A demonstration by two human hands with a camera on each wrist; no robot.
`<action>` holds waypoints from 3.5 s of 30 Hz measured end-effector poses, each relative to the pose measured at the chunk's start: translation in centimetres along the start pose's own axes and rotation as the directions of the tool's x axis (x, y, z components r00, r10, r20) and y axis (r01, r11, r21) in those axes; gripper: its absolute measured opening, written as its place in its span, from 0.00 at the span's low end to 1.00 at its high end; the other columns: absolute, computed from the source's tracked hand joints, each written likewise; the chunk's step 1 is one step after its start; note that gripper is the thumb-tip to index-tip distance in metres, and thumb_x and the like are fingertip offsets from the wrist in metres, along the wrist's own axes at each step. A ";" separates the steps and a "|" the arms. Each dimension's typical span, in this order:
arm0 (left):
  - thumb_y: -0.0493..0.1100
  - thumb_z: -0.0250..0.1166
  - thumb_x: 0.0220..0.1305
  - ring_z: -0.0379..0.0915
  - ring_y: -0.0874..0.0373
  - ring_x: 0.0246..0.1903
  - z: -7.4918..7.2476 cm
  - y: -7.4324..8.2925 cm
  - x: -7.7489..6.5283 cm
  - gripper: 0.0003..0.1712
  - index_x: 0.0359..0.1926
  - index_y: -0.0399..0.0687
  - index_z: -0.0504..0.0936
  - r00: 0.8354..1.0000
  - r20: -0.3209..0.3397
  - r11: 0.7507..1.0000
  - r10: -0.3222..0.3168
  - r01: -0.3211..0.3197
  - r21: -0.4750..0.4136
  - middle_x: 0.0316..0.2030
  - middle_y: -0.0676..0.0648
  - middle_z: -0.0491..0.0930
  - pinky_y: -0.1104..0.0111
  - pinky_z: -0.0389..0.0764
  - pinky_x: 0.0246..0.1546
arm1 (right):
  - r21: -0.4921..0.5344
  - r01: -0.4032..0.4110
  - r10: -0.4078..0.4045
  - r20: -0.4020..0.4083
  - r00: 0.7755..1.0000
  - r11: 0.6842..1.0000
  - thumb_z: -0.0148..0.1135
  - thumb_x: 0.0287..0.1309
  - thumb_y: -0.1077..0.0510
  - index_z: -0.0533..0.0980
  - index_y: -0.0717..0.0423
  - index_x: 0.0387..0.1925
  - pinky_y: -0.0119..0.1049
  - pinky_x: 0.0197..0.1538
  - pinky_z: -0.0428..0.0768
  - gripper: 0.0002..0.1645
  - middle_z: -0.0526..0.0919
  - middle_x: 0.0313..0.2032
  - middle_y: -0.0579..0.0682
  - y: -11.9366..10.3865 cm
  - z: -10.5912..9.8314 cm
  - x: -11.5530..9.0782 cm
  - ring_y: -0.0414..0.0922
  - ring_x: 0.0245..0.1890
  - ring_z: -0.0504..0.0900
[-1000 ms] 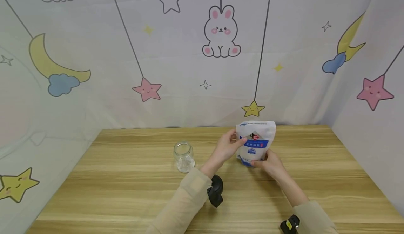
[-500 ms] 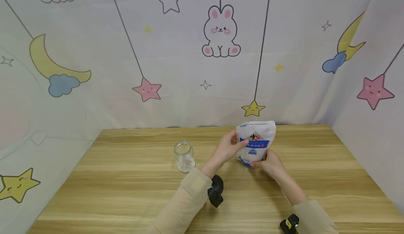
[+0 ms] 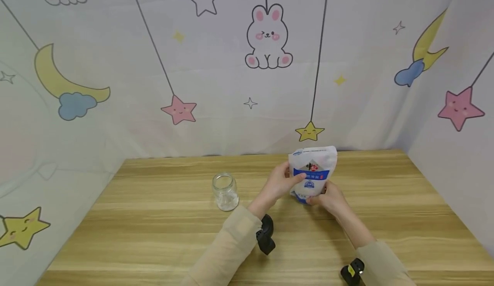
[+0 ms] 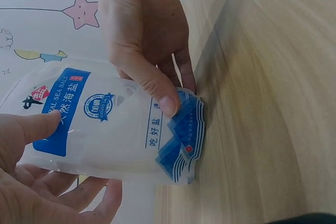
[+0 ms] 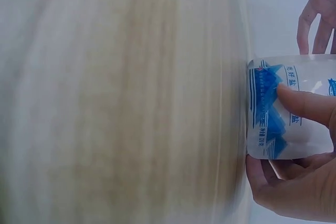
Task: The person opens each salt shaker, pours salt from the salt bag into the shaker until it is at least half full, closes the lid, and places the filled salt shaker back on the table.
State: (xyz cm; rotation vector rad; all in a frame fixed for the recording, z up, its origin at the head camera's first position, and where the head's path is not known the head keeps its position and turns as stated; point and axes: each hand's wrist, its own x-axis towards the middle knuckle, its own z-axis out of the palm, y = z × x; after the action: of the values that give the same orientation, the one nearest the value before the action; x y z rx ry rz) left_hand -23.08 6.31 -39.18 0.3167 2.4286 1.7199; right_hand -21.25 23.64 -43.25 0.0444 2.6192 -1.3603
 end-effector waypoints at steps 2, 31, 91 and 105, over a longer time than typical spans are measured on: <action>0.47 0.66 0.62 0.77 0.53 0.53 0.0 0.1 0.0 0.20 0.56 0.56 0.77 1.000 0.000 1.000 -0.005 0.005 -0.012 0.53 0.49 0.81 0.60 0.81 0.51 | 0.003 -0.003 0.003 -0.009 1.000 1.000 0.70 0.48 0.60 0.57 0.75 0.64 0.64 0.65 0.65 0.47 0.67 0.61 0.76 -0.1 0.0 0.0 0.71 0.61 0.67; 0.45 0.66 0.62 0.78 0.55 0.50 -0.2 1.1 -1.6 0.20 0.56 0.53 0.77 0.996 -0.013 0.992 0.093 -0.092 0.088 0.50 0.48 0.82 0.67 0.80 0.46 | 0.103 0.009 -0.003 -0.054 0.999 0.995 0.70 0.51 0.57 0.59 0.71 0.65 0.63 0.64 0.66 0.46 0.65 0.64 0.73 -0.4 0.3 -2.0 0.69 0.64 0.64; 0.45 0.63 0.65 0.80 0.54 0.49 -4.0 -0.3 -6.8 0.23 0.60 0.46 0.73 0.993 -0.104 0.914 0.046 -0.084 -0.397 0.53 0.41 0.80 0.64 0.82 0.49 | -0.059 0.219 -0.222 -0.050 0.974 0.974 0.75 0.45 0.47 0.69 0.62 0.61 0.39 0.46 0.76 0.44 0.82 0.50 0.61 -4.7 1.5 -6.0 0.51 0.47 0.80; 0.41 0.63 0.65 0.80 0.53 0.48 -4.1 -1.0 -7.1 0.23 0.61 0.43 0.72 0.988 -0.154 0.842 0.026 -0.105 -0.530 0.54 0.38 0.79 0.61 0.82 0.52 | -0.060 0.232 -0.235 -0.056 0.970 0.971 0.75 0.45 0.47 0.68 0.62 0.62 0.36 0.40 0.79 0.45 0.83 0.48 0.62 -5.3 1.7 -6.1 0.48 0.41 0.81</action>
State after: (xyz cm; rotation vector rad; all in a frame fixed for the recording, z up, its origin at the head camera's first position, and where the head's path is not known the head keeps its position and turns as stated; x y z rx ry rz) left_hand -17.26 0.43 -38.76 0.2090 1.9063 2.4272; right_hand -15.64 19.55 -38.84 -0.2405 2.7839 -1.3786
